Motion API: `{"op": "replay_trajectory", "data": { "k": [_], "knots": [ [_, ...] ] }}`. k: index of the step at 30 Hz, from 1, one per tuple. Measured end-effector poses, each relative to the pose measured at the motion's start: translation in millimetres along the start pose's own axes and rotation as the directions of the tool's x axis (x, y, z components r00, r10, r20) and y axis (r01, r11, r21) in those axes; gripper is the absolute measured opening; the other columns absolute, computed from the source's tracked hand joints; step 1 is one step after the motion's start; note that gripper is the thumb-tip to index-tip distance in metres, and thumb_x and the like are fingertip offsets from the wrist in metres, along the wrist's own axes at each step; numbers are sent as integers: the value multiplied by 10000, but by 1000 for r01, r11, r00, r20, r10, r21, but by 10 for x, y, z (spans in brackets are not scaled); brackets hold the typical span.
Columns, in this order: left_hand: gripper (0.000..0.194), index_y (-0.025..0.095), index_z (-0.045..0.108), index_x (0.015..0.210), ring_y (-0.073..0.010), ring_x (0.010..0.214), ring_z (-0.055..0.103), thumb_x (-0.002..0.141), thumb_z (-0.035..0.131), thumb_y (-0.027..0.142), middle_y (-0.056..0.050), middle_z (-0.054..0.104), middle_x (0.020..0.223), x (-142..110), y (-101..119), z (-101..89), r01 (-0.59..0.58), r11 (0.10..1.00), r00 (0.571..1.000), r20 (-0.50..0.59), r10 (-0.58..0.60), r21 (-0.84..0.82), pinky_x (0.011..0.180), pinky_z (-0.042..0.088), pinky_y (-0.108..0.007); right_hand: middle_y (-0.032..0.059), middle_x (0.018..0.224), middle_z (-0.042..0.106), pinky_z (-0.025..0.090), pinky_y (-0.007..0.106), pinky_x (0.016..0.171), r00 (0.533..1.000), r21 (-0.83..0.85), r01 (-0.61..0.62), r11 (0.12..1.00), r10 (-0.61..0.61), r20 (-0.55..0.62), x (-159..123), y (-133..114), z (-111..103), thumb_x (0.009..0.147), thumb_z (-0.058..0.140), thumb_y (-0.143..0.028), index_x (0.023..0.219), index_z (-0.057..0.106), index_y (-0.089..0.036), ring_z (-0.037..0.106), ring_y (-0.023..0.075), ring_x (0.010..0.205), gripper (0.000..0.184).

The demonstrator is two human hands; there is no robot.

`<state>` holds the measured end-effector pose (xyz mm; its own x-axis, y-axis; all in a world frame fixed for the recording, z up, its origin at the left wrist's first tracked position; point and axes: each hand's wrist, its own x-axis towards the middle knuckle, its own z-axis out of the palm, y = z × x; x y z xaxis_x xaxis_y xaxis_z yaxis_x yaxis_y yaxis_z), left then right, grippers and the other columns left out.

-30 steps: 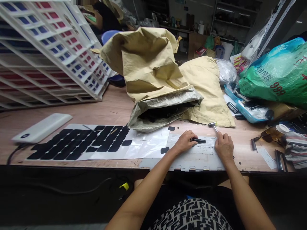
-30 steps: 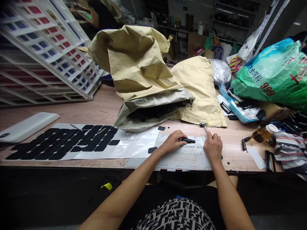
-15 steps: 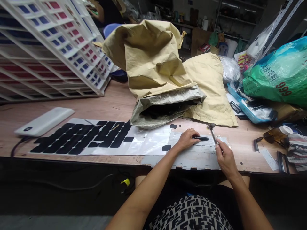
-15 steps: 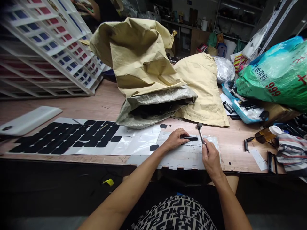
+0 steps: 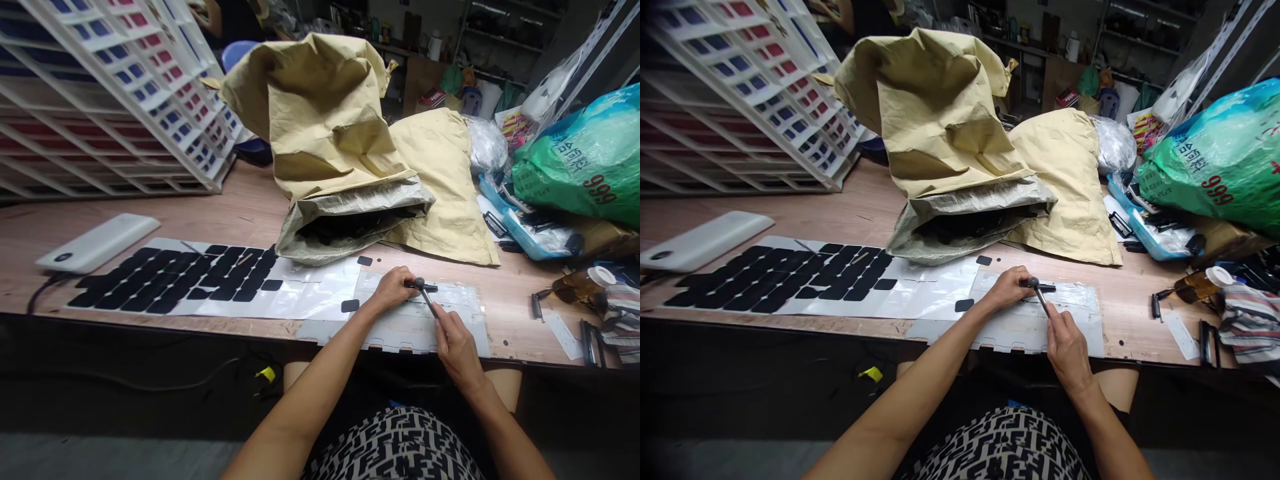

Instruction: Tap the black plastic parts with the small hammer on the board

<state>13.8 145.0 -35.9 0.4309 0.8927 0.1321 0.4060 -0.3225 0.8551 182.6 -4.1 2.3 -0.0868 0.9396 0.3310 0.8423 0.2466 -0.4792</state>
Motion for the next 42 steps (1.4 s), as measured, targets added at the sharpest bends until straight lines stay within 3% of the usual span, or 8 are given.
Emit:
{"op": "replay_trajectory", "data": {
  "k": [16,20,24,30,33,36,39,42],
  "knots": [
    [129,212,756,836,-177,848,581,709,774,203,-4,624,818,-18,-40,4,-25,999,1000,-1,25,-22,748,454,-293,83,1057,670,529,340,873,993,12,-102,995,102,-63,50,191,-121,1017,405,-289,1357,596,-231,646,199,966,395],
    [121,213,756,841,-178,850,579,721,757,203,-5,619,819,-43,-23,-7,-31,999,1000,-1,31,-25,756,454,-299,68,1024,652,491,301,785,967,-190,-214,958,180,-180,325,457,-165,986,447,-282,1317,630,-235,615,194,911,381],
    [114,213,746,843,-182,856,574,730,753,222,-7,615,830,-51,-37,5,-35,999,999,8,35,-6,752,448,-301,76,959,597,420,286,710,941,-439,-323,839,232,-248,593,792,-115,970,451,-222,1293,647,-216,551,196,872,378],
    [131,212,708,890,-192,888,553,762,722,238,-13,612,876,-73,52,-90,-56,998,997,48,56,-7,811,442,-317,105,961,538,348,298,666,952,-610,-296,735,176,-251,666,991,28,958,452,-189,1290,618,-181,465,209,847,371],
    [166,210,678,952,-180,851,556,806,685,288,-18,626,930,-332,310,-185,-21,981,986,159,53,-192,769,446,-300,103,951,532,339,302,666,955,-627,-287,724,169,-242,645,980,37,966,431,-194,1289,610,-182,457,212,843,369],
    [164,222,675,980,-167,833,586,839,660,304,-9,657,930,-816,579,-148,43,933,902,416,118,-358,764,454,-279,105,956,534,337,311,669,958,-640,-279,716,158,-240,645,971,31,977,402,-202,1294,601,-183,457,219,848,375],
    [171,241,701,975,-166,846,607,834,679,336,-3,688,925,-1305,617,120,64,948,798,587,140,-312,770,449,-265,110,960,531,340,316,675,960,-645,-268,716,147,-236,656,967,31,957,419,-192,1285,596,-171,457,224,853,373],
    [209,247,713,1004,-176,822,622,827,658,343,-2,706,896,-1576,364,522,195,974,817,568,-96,-117,757,450,-270,114,967,530,345,317,680,962,-643,-265,719,150,-229,662,962,34,936,443,-183,1286,590,-162,458,227,855,380]
  ]
}}
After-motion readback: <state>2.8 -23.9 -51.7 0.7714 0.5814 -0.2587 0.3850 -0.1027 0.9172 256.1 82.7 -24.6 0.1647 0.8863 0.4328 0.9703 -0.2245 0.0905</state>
